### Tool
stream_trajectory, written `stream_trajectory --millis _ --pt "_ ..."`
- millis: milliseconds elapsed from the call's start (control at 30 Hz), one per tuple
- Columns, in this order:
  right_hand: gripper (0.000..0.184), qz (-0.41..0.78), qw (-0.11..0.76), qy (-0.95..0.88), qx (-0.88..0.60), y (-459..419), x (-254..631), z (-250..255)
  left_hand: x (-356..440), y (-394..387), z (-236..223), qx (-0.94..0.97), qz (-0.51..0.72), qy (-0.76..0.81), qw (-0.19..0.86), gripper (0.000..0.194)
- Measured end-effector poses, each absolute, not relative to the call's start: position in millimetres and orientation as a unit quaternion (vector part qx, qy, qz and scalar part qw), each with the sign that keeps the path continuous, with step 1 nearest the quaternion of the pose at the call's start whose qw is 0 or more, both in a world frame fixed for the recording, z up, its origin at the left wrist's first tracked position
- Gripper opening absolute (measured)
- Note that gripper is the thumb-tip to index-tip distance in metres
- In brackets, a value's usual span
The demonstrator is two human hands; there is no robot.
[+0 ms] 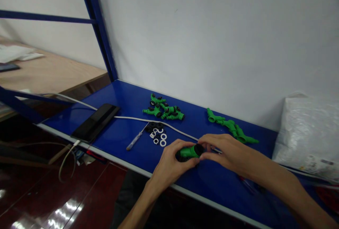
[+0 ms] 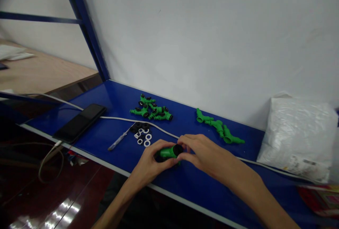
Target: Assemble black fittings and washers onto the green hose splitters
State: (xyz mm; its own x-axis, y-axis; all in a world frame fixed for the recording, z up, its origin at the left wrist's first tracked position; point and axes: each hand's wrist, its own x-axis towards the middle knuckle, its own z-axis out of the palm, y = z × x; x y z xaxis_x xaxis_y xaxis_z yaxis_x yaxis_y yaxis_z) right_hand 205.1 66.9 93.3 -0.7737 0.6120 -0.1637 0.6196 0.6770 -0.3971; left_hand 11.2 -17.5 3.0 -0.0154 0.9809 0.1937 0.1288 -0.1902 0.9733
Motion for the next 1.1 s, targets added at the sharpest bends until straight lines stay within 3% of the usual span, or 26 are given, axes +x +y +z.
stream_trajectory --millis 167,367,500,667,900,1100 --pt "0.032 -0.178 0.025 0.913 0.366 59 197 93 11 -17 5 0.572 0.520 0.486 0.407 0.028" --pt "0.055 -0.189 -0.061 0.916 0.349 56 206 83 10 -17 0 0.564 0.533 0.481 0.409 0.031" --pt "0.040 -0.235 -0.056 0.921 0.306 54 211 83 11 -17 -1 0.558 0.537 0.478 0.415 0.030" --pt "0.029 -0.209 -0.041 0.913 0.347 53 207 88 11 -17 -1 0.554 0.532 0.478 0.426 0.029" --pt "0.042 -0.214 -0.041 0.912 0.349 39 200 102 12 -15 -3 0.554 0.527 0.483 0.426 0.029" --pt "0.036 -0.164 -0.048 0.903 0.395 35 202 102 11 -14 -2 0.558 0.509 0.488 0.437 0.026"
